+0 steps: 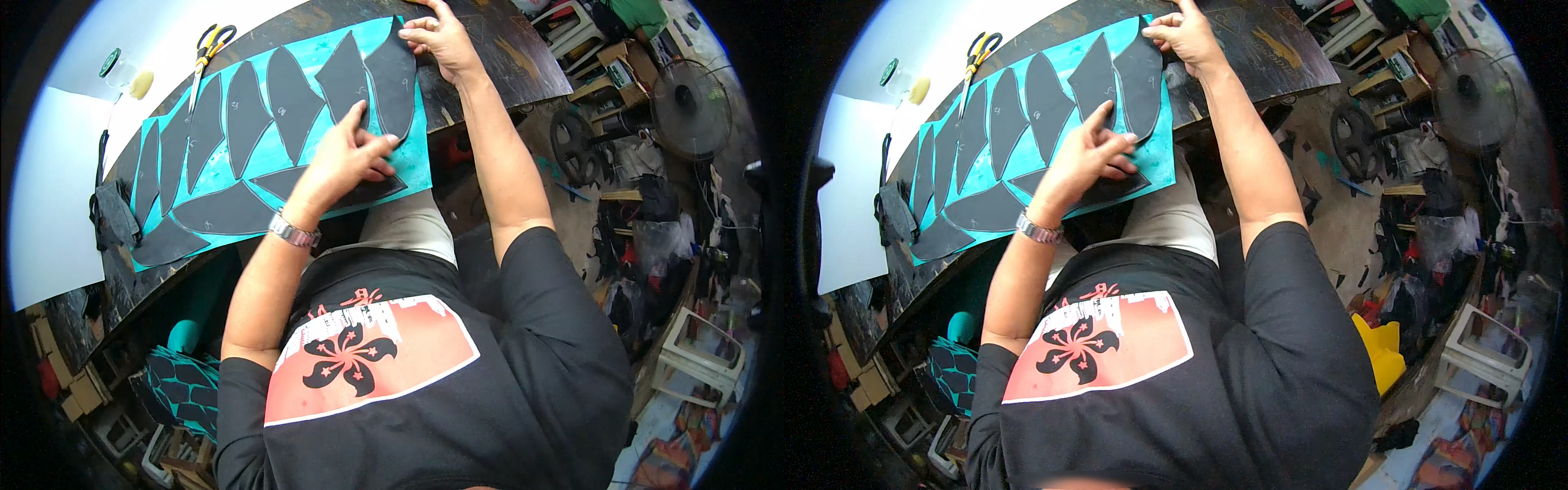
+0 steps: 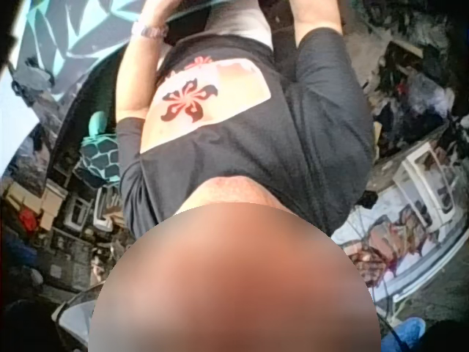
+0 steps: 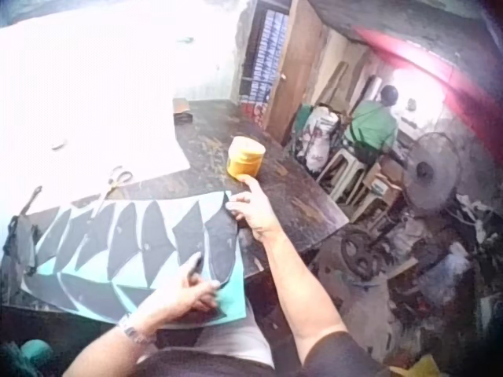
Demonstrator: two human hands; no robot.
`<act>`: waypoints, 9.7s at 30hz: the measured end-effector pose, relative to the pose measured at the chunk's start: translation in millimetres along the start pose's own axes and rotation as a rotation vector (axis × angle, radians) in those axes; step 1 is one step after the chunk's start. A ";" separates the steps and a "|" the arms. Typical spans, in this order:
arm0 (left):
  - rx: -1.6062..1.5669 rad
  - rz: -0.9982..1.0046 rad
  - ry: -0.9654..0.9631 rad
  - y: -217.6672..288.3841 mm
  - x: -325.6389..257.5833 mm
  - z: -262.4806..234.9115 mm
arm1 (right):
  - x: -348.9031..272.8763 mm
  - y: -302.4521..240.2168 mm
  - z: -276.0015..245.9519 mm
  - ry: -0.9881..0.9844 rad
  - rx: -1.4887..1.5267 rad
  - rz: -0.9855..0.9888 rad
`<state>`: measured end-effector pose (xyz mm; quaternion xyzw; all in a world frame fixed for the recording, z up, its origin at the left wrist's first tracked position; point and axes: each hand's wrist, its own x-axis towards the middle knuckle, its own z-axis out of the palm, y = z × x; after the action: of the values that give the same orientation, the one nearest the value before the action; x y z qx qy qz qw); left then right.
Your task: The person assembles a kite by arranging black cutouts on a teal base sheet, applying adhesive from a yellow container, and pressing the pieces into place. The person handles the cutouts and base sheet repeatedly, aligning and securing them on a cluttered workbench.
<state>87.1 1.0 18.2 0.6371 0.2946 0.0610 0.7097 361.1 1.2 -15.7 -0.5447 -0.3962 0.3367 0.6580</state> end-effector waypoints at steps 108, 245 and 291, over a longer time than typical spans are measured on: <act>0.621 0.440 0.337 33.6 192.6 -63.6 | -175.4 -16.9 103.1 0.424 0.042 0.095; 1.148 0.587 0.127 -31.1 -37.8 8.2 | 73.6 24.6 58.3 0.221 -1.490 -0.768; 1.406 0.591 0.237 -26.3 17.4 -4.8 | -106.4 12.6 -1.9 0.370 -1.129 -0.162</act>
<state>91.4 8.4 -12.6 0.9795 0.1559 0.1143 0.0561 313.8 -90.4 -44.7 -0.8277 -0.4330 -0.0776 0.3484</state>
